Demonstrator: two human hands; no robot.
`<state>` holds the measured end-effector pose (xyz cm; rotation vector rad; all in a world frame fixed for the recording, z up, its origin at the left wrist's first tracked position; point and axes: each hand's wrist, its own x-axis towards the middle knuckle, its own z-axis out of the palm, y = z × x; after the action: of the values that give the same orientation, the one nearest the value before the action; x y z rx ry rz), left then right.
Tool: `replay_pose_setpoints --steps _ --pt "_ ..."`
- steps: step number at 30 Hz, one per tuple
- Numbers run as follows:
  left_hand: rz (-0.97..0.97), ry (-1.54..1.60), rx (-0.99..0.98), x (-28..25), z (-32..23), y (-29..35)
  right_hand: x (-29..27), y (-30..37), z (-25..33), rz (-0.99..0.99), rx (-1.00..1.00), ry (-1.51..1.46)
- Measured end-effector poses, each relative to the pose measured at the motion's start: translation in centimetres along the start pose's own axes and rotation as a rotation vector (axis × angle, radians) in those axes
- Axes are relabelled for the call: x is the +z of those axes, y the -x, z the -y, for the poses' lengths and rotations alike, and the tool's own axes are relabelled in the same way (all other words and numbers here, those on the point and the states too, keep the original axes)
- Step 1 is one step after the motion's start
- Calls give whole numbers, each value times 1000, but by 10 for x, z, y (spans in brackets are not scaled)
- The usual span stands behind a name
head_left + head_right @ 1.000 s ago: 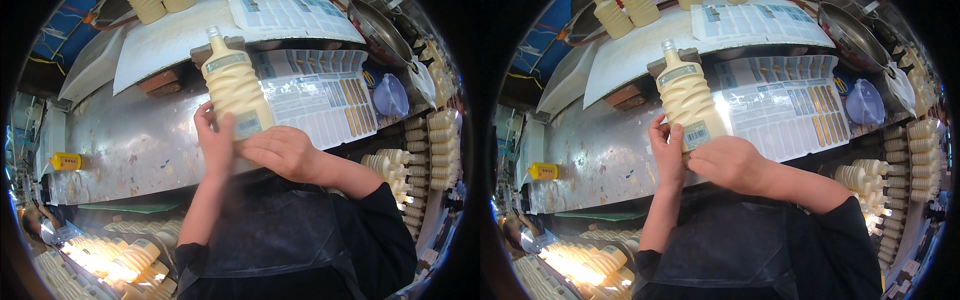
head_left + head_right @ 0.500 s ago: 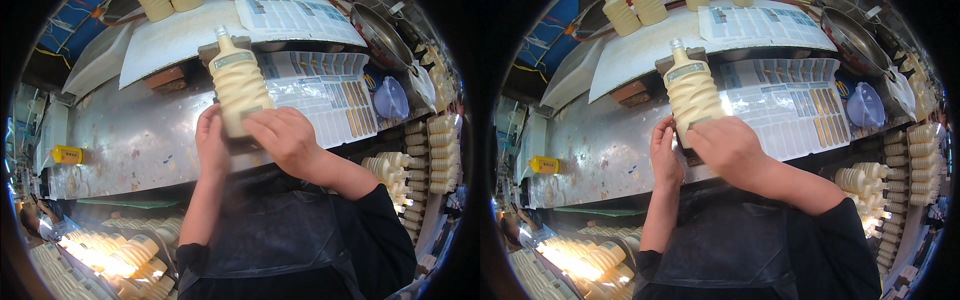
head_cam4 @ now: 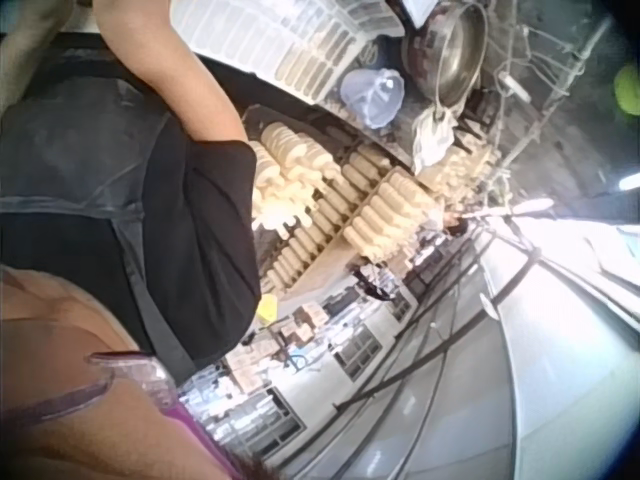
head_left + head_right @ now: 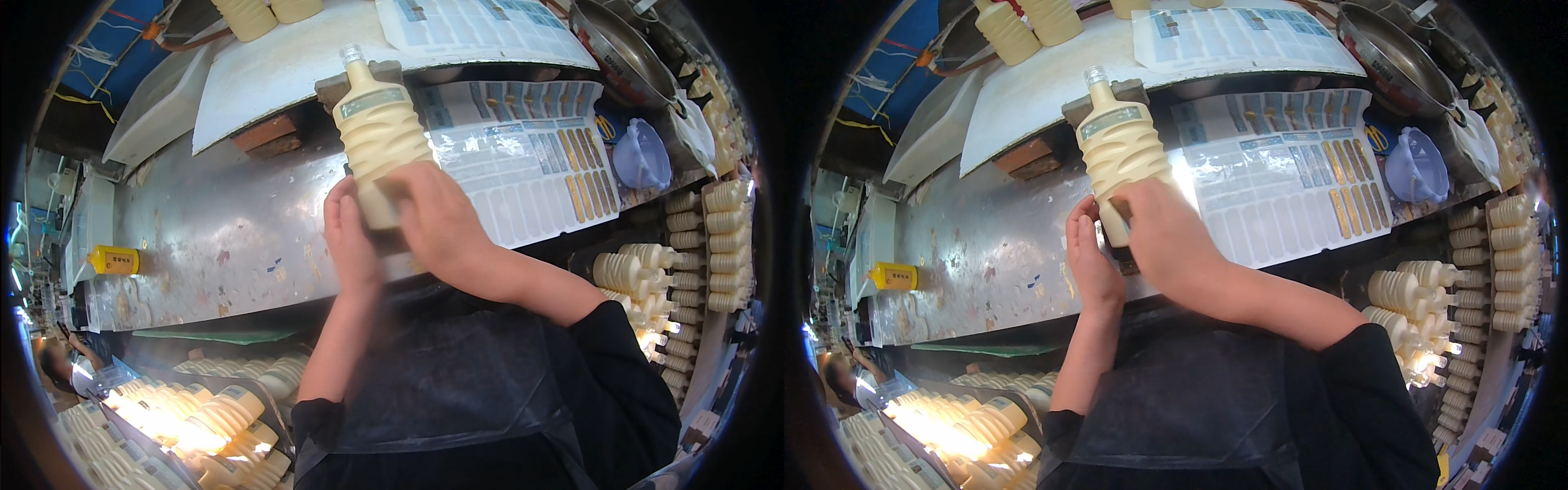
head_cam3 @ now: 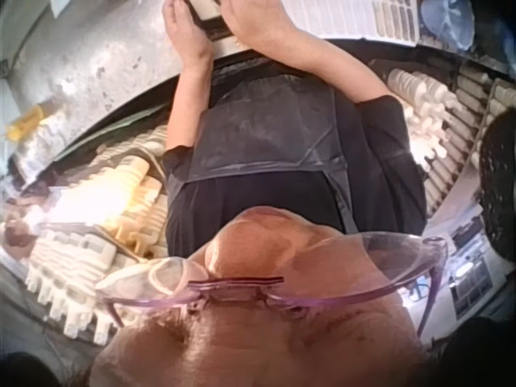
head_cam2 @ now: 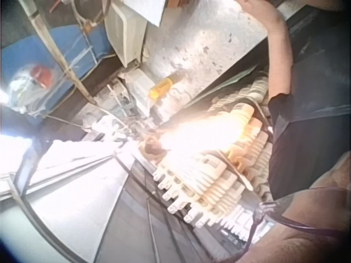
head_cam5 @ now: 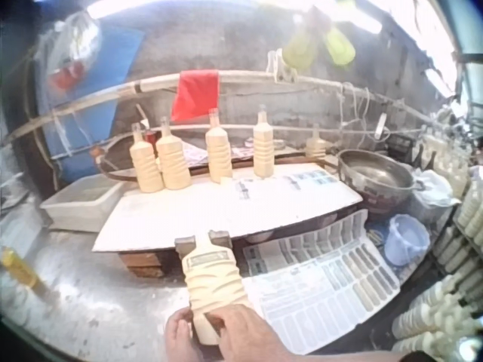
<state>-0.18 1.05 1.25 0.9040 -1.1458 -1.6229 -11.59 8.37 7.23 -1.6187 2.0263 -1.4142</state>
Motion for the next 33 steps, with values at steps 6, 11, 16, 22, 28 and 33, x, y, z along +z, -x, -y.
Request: replay_pose_setpoints --steps 6,11,16,22,28,33 --pt "9 -354 164 2 21 -3 -17 1 -35 -93 72 39" --pt "-40 -770 229 15 9 -5 -23 -4 -40 -72 91 -61" --pt "-38 -658 257 11 19 -9 -33 -21 -35 39 -147 16" --pt "38 -326 99 7 10 -10 -42 -3 -58 -39 -523 162" --pt "33 -145 -8 1 5 -11 -41 15 -26 74 -662 157" --pt "57 30 -85 -2 -3 -12 -23 5 -7 151 -587 383"
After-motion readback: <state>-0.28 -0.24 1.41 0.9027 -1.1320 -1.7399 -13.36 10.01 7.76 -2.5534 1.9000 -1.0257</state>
